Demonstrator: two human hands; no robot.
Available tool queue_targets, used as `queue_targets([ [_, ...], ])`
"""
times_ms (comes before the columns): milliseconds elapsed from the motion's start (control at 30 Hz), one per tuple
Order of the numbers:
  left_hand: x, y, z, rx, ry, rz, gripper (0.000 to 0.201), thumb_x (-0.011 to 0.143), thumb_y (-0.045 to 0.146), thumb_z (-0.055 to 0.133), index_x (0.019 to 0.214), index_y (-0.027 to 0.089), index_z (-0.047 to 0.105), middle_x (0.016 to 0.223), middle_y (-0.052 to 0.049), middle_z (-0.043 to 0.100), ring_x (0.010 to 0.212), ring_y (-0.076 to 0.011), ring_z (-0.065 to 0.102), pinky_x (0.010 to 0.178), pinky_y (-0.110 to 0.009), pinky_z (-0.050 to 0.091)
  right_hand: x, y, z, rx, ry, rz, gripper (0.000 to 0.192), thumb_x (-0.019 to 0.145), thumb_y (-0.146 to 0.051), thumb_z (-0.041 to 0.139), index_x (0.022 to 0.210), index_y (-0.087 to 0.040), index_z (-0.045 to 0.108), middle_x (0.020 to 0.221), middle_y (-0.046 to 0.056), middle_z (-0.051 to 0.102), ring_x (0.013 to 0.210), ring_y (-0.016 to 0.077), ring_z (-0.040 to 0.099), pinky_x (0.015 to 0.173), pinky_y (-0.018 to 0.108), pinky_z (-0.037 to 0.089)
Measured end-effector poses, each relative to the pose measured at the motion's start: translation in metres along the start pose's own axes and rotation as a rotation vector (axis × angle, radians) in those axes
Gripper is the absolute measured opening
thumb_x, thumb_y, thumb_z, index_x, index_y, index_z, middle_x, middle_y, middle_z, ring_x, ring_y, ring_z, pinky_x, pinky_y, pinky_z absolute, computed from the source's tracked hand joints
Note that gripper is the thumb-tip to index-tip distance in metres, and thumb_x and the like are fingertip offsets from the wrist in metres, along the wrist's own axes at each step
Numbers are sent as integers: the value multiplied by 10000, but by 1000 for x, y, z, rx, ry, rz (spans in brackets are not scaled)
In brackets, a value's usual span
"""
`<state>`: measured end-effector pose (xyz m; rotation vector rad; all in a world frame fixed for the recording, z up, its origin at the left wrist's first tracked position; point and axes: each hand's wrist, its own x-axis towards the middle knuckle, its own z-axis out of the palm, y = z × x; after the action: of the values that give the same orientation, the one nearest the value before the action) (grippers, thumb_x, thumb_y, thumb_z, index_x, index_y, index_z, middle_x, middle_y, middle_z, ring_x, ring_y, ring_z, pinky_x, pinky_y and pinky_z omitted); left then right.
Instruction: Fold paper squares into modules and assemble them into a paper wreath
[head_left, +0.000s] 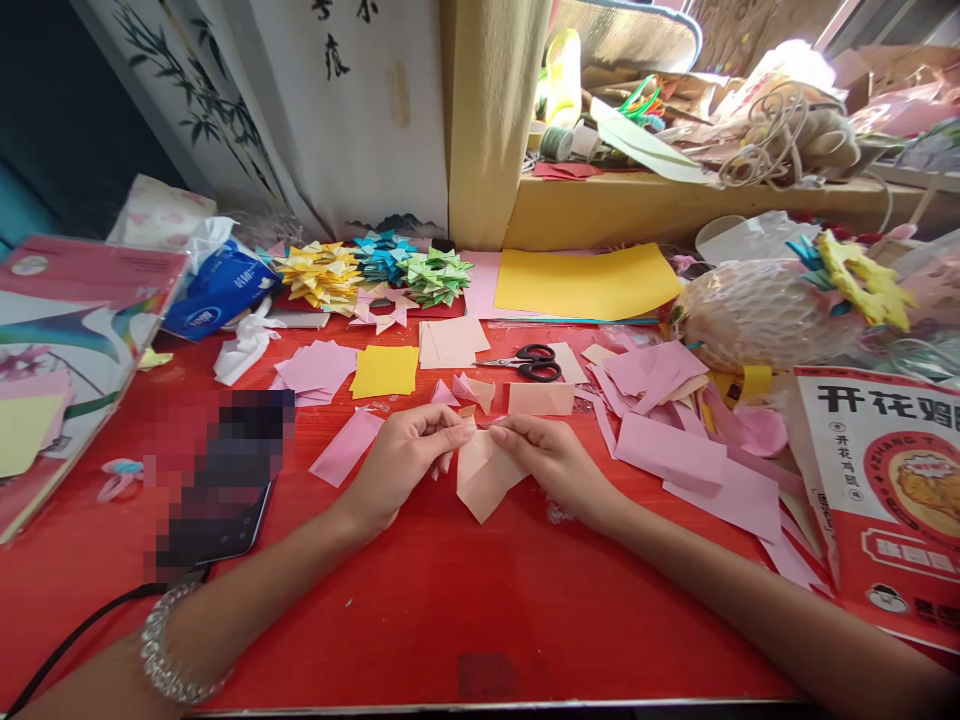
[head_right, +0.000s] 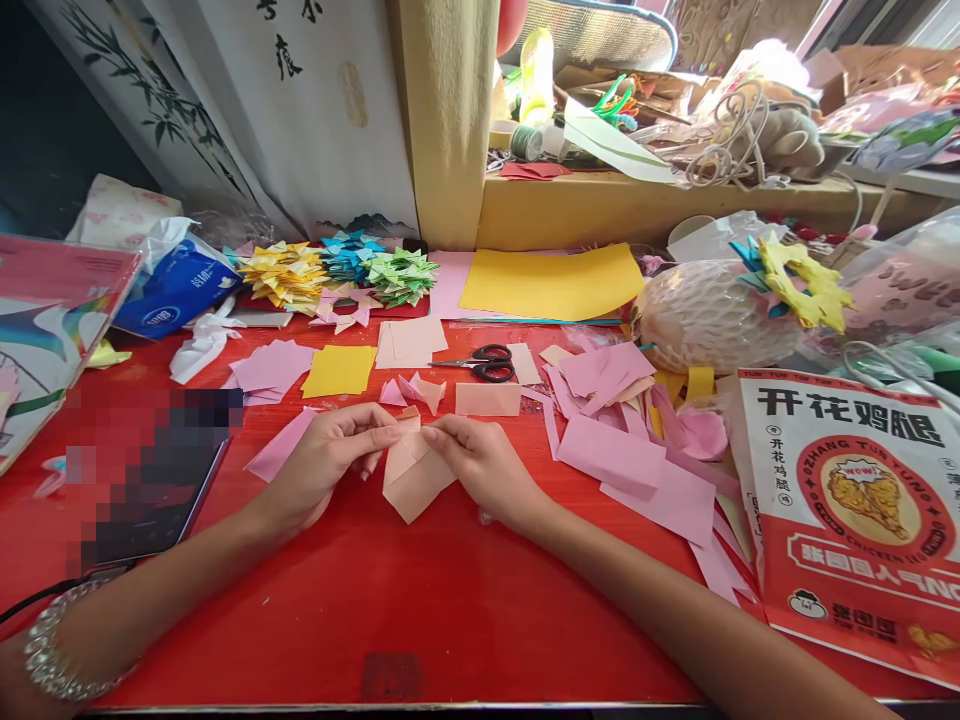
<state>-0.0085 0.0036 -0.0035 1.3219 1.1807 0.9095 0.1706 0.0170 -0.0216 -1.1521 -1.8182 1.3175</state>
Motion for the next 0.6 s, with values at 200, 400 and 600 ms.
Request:
queue_targets([
  [200, 3, 2, -6, -167, 139, -13, 212, 806, 297, 582, 656, 157, 527, 549, 37, 520, 504, -69, 434, 474, -185, 343, 8, 7, -1, 424, 233, 83, 263, 826, -433, 540, 784, -176, 582, 733, 10, 583, 649, 124, 552, 597, 235, 446],
  [400, 4, 3, -1, -170, 55, -79, 214, 831, 367, 540, 779, 163, 503, 704, -12, 652, 554, -101, 550, 524, -218, 443, 8, 2, 0, 642, 47, -22, 255, 794, -314, 627, 1011, -211, 545, 898, 18, 639, 766, 131, 606, 702, 248, 493],
  [600, -1, -3, 4, 60, -28, -68, 211, 816, 375, 558, 784, 172, 515, 713, 18, 593, 595, -93, 517, 540, -207, 434, 6, 1, 0, 454, 20, 53, 281, 769, -311, 656, 985, -178, 535, 860, 17, 639, 758, 140, 599, 645, 232, 480],
])
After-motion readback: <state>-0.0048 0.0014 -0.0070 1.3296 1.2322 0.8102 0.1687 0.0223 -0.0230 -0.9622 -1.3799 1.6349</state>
